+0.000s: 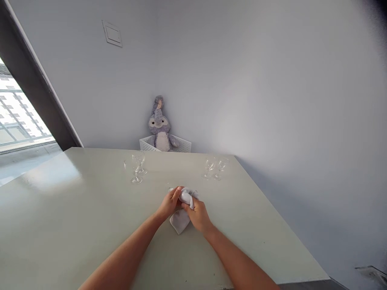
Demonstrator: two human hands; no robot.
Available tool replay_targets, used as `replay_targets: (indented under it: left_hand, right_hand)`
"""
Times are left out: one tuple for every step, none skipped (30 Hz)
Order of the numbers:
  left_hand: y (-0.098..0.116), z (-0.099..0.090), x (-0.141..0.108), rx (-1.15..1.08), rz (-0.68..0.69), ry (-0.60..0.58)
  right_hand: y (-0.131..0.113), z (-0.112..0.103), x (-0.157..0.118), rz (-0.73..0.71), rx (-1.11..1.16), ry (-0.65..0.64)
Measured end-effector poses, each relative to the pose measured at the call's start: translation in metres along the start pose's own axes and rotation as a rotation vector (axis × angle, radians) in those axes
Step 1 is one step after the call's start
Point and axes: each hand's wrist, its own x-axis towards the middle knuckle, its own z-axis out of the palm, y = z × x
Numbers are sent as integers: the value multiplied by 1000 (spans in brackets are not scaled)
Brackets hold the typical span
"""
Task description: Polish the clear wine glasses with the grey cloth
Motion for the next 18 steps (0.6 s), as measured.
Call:
replay_targets:
  left_hand:
    - [1, 1, -1, -20, -1, -28]
    - [2, 3, -2, -53, 1, -65]
    - [3, 4, -3, -91, 8, -95]
    - [4, 5, -4, -122, 19, -116]
    - [5, 5, -3, -142, 33, -119]
    - [6, 5, -3, -148, 47, -101]
    - [6, 4, -2, -142, 56, -69]
    - [5, 3, -1, -124, 51, -44]
    - [4, 1, 0, -98, 32, -28]
    - [3, 0, 1, -60, 6, -19]
    - [2, -2, 2, -1, -21, -7]
    - [2, -4, 2, 86, -42, 14]
    - [2, -5, 1, 201, -44, 57]
    - [3, -7, 0, 336, -15, 121]
    - [4, -9, -1, 473, 51, 192]
    - [6, -10, -2, 595, 146, 250]
    - [9, -12, -2, 692, 253, 284]
    - [11, -14, -3, 765, 354, 283]
  right_hand:
    - [0, -1, 2, 55, 90, 14]
    - [0, -2, 4, 118, 211, 24]
    - [-1, -3, 7, 172, 340, 29]
    - [-2, -5, 8, 209, 453, 26]
    - [-3, -6, 8, 225, 526, 9]
    - [-5, -6, 8, 217, 540, -16]
    - [-5, -6, 6, 184, 493, -40]
    - [-6, -5, 4, 130, 396, -55]
    - [-5, -4, 2, 64, 267, -61]
    - [-4, -3, 1, -3, 127, -57]
    - [-3, -2, 1, -60, -1, -44]
    - [-2, -3, 2, -95, -100, -18]
    - [0, -4, 4, -101, -163, 16]
    - [2, -7, 7, -79, -185, 58]
    - [3, -10, 10, -39, -165, 98]
    - [3, -15, 14, 12, -107, 129]
    - [3, -20, 17, 64, -24, 138]
    - [2, -25, 20, 115, 68, 119]
